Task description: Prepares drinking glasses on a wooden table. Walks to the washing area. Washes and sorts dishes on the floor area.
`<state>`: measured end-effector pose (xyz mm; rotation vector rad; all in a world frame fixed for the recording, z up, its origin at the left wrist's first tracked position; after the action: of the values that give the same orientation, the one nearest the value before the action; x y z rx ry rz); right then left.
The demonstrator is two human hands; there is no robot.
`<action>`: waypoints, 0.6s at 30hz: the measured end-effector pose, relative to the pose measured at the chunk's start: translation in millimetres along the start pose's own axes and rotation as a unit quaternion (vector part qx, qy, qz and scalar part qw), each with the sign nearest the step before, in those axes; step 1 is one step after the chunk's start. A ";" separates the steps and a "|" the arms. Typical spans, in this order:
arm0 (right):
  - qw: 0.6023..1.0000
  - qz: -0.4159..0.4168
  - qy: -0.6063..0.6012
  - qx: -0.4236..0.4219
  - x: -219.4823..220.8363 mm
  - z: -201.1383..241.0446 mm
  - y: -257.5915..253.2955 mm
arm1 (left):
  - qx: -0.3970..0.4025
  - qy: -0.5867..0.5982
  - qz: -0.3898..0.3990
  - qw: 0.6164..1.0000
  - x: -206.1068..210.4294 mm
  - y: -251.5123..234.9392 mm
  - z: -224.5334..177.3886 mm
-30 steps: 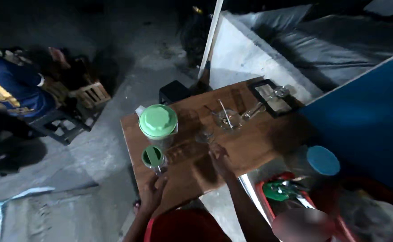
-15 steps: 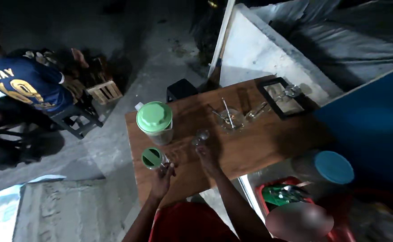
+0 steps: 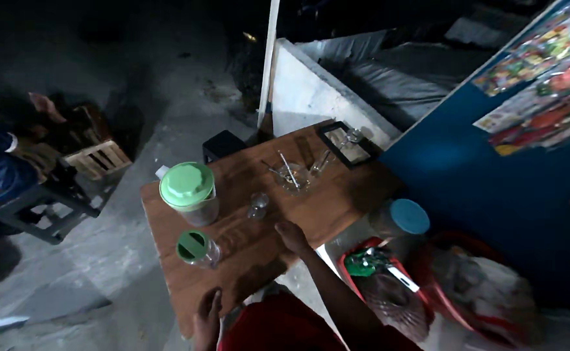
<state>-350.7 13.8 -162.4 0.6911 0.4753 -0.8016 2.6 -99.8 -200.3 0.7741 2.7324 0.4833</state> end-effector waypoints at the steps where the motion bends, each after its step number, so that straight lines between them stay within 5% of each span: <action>1: 1.000 -0.003 0.006 0.005 -7.6 -7.3 -5.9 | -0.004 -0.007 0.011 1.000 4.8 3.1 3.5; 7: 0.993 -0.058 -0.092 0.054 -66.1 -37.3 -62.8 | 0.039 0.002 0.092 0.995 71.8 -17.1 -16.2; 10: 0.980 -0.133 -0.138 0.054 -113.8 -41.9 -106.1 | 0.049 0.005 0.051 0.997 114.0 -46.7 -54.5; 14: 0.952 -0.285 -0.053 0.094 -191.5 -64.6 -179.2 | 0.102 -0.021 -0.020 0.994 165.9 -91.5 -95.8; 18: 0.963 -0.265 0.007 0.050 -229.8 -60.9 -222.4 | 0.081 -0.135 -0.051 0.986 203.2 -128.2 -113.9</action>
<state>-672.7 58.1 -144.7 0.6698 0.6475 -1.3326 -261.6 -119.8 -177.2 0.6784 2.5616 0.1252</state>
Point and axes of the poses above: each hand's wrist, its own y-axis away from the middle knuckle, its own x-axis out of the palm, z = x × y, the point moved 6 cm from there along -y, towards the middle knuckle, and after that the axes turned 3 degrees about -z, right-handed, at the moved point
